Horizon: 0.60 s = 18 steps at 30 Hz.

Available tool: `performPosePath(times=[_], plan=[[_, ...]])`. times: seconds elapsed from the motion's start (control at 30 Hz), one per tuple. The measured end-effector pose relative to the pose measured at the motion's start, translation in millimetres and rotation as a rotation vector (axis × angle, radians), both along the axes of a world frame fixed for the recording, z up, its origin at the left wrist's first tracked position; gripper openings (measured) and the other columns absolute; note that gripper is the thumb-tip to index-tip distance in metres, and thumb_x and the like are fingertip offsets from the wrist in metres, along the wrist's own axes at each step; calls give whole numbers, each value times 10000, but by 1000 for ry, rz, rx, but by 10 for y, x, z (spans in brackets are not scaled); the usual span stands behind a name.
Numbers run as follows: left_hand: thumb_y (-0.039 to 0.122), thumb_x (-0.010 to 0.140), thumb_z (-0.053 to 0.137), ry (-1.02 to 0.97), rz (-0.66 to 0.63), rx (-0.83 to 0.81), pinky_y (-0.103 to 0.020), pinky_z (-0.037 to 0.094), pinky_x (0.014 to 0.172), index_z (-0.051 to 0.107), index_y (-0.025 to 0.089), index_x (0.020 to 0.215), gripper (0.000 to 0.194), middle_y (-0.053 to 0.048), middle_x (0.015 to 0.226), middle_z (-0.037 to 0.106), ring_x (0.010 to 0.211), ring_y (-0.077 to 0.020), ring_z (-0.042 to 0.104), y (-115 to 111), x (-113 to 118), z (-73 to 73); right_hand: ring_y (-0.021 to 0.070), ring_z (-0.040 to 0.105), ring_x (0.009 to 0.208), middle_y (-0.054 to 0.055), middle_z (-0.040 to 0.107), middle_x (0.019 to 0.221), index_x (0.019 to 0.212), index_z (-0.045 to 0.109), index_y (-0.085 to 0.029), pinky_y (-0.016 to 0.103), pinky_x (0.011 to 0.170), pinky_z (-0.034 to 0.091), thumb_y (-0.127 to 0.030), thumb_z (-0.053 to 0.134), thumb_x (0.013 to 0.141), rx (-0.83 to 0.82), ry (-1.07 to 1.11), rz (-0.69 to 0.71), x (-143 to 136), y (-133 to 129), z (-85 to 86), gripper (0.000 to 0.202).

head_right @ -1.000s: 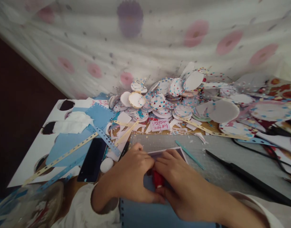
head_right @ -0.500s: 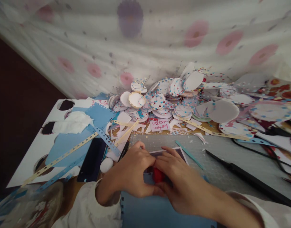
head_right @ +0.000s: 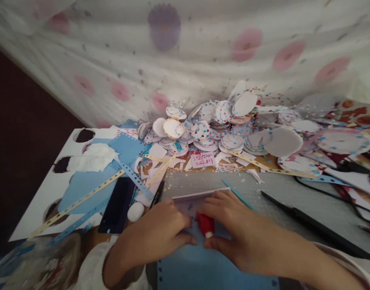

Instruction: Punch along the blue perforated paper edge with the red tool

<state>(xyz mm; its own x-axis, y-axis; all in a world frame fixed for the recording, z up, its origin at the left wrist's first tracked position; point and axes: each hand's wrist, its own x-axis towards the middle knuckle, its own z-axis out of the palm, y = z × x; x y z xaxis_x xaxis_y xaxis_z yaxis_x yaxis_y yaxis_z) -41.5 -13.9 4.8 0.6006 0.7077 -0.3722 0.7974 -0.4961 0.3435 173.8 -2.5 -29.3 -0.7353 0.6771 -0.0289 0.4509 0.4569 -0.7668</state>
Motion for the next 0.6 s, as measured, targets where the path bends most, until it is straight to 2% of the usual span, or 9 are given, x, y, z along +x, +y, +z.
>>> performPosePath(times=[0.13,0.33,0.43,0.5,0.6], plan=[[401,908,713,101,-79,-25,-346,477,763,793,131,842,290,-126,844,789,879,-298,748,7,0,52,289,599,1102,65,683,1075,980,683,-254,493,974,480,-271,707,838,-17,-58,23,86,51,-33,145],[360,924,704,127,-102,-15,-338,475,799,797,149,857,240,-103,850,795,861,-269,754,6,5,114,258,622,1058,42,683,1064,1086,679,-273,437,931,508,-259,729,812,-39,-31,26,86,28,-95,278],[368,932,693,125,-116,-13,-336,473,795,796,147,873,251,-103,873,796,885,-268,754,11,0,110,239,639,971,30,676,999,983,671,-259,399,846,531,-216,714,801,-66,-57,19,41,-1,-103,192],[366,933,691,130,-116,-8,-333,471,788,794,144,872,252,-101,877,796,893,-269,756,11,-9,104,248,639,1000,39,679,1024,938,660,-250,406,860,530,-216,716,801,-71,-72,27,21,-6,-98,152],[357,930,695,116,-109,13,-324,470,776,791,143,856,246,-97,870,796,906,-269,758,4,-35,91,255,642,1049,37,696,1069,1040,670,-268,421,917,523,-220,716,804,-92,-56,35,17,-3,-88,245]])
